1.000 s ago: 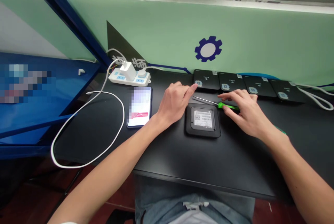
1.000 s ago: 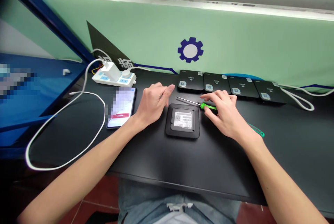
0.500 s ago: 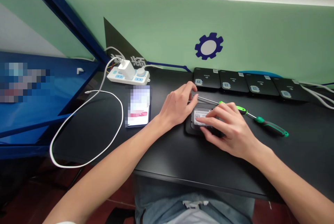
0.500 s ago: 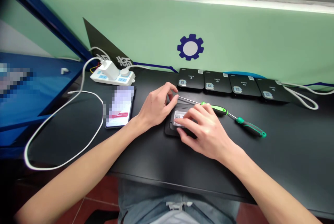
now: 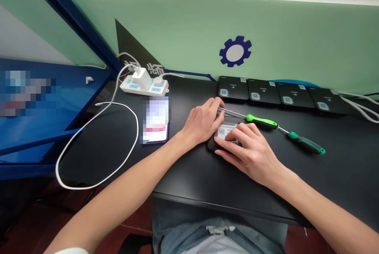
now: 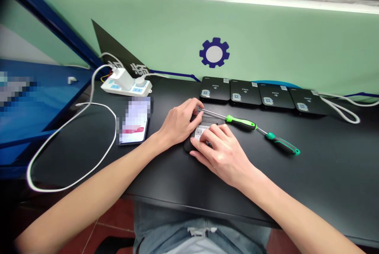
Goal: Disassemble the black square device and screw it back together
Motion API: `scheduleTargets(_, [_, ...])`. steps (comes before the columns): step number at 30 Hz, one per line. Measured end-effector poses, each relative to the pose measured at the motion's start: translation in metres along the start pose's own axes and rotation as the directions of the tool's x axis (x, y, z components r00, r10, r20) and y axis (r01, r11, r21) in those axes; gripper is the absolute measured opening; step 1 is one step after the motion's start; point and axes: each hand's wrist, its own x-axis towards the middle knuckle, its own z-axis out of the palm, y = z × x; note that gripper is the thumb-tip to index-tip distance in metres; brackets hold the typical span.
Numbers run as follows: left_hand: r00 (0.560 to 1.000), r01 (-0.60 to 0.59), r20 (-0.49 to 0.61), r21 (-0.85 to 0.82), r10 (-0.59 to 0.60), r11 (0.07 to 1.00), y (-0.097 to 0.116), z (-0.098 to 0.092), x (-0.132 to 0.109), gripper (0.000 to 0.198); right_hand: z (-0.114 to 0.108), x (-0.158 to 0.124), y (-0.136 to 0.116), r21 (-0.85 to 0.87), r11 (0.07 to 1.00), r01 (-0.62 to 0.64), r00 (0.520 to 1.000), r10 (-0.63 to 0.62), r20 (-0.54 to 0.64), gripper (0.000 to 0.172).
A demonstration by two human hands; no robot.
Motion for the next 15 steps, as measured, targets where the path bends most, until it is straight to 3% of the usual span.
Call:
scheduleTargets(10, [1.0, -0.017, -0.018, -0.046, 0.016, 0.999, -0.003, -0.002, 0.0, 0.012, -0.009, -0.002, 0.004, 0.146, 0.971, -0.187, 0.976, 0.201, -0.084, 0.014])
scheduleTargets(15, [0.998, -0.011, -0.069, -0.082, 0.005, 0.997, -0.003, -0.003, 0.001, 0.011, -0.012, -0.001, 0.008, 0.178, 0.961, -0.212, 0.967, 0.233, -0.107, 0.01])
